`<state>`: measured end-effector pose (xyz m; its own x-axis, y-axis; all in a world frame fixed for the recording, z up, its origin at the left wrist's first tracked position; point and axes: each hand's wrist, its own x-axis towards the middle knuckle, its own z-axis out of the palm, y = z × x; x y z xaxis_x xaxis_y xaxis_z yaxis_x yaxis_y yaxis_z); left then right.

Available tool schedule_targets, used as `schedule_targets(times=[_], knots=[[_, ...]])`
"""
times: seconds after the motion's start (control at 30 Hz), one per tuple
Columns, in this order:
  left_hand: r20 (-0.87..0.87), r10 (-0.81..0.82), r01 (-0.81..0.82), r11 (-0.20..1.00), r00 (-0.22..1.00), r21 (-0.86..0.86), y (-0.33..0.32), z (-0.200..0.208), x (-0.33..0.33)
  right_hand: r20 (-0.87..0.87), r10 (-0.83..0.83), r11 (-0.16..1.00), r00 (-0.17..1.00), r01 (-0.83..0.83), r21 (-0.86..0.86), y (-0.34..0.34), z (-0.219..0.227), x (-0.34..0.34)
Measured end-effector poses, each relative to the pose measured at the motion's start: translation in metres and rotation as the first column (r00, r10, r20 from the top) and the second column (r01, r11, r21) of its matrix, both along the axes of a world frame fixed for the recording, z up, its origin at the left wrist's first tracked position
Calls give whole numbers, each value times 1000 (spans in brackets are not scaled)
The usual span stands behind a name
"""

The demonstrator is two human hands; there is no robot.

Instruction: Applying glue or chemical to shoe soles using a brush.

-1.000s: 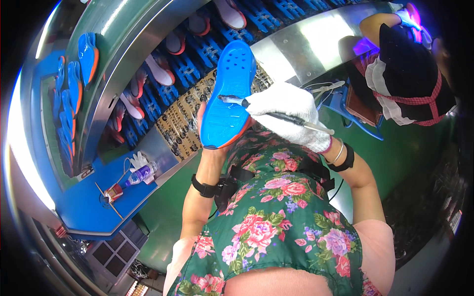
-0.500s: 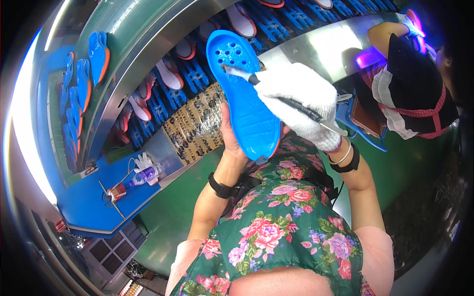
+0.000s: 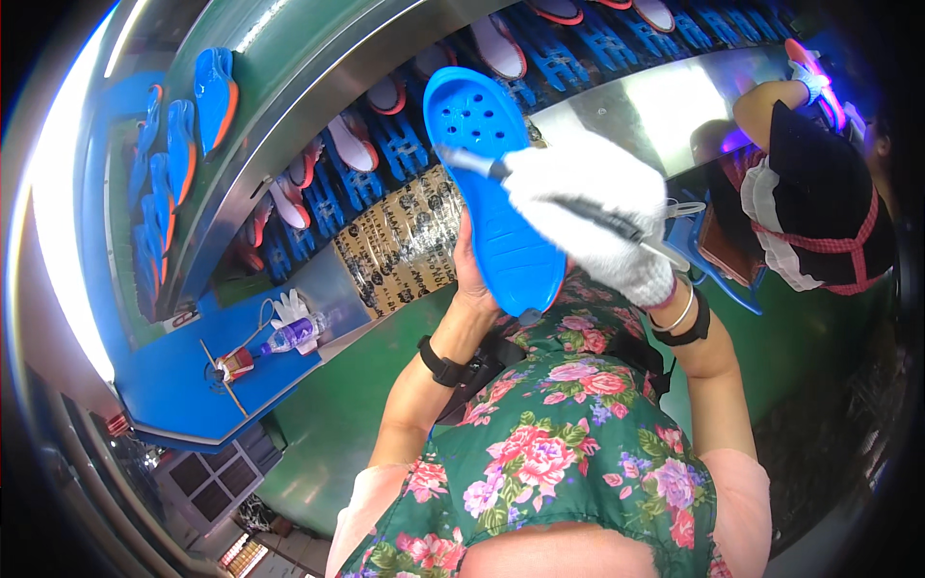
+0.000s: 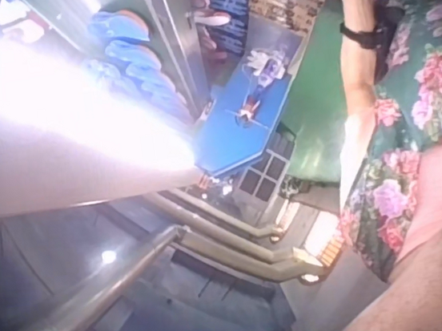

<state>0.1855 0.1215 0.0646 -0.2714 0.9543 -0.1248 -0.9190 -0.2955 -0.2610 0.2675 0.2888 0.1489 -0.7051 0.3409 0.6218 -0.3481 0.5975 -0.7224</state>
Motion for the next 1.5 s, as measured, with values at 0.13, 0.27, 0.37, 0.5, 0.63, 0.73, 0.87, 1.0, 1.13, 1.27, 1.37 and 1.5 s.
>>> schedule_targets(times=[0.13, 0.27, 0.37, 0.5, 0.63, 0.73, 0.87, 1.0, 1.13, 1.27, 1.37, 1.5], knots=[[-82, -7, 15, 994, 997, 107, 7, -3, -6, -72, -89, 991, 993, 96, 94, 2, -9, -5], [-216, 82, -77, 997, 973, 31, 11, -13, -14, -28, 25, 990, 999, -21, 142, -7, -3, -4], [-619, -10, -273, 892, 785, -361, 28, 7, -17, 8, 7, 995, 1000, -6, -96, -2, -9, -5], [-617, 16, -284, 897, 786, -338, 38, 16, -20, -33, -36, 996, 999, 38, 75, -3, -16, -2], [-425, 91, -111, 994, 901, -22, 40, 5, -22, -56, 86, 995, 995, -88, -36, -13, -19, 0], [-247, 167, -194, 977, 954, -87, 47, 7, -26, -26, 16, 988, 1000, -20, -156, -4, -27, -1], [-378, 124, -196, 968, 917, -159, 50, 13, -33, -40, -14, 999, 999, 15, 31, -9, -25, -1], [-382, 152, -209, 972, 912, -111, 47, 8, -40, -60, 160, 987, 985, -161, -24, -5, -19, 4], [-330, 150, -216, 961, 932, -175, 47, 13, -46, -28, 73, 997, 997, -74, -19, 4, -23, 4], [-456, 21, -27, 1000, 890, -8, 41, 3, -54, -15, 166, 976, 986, -162, 148, -20, -30, 15], [-412, 78, -151, 977, 908, -148, 38, 5, -54, -19, 337, 930, 941, -336, -148, -3, -23, 13], [-397, 57, -130, 978, 916, -161, 42, 23, -50, -39, 195, 976, 980, -190, 108, -2, -32, 13]])
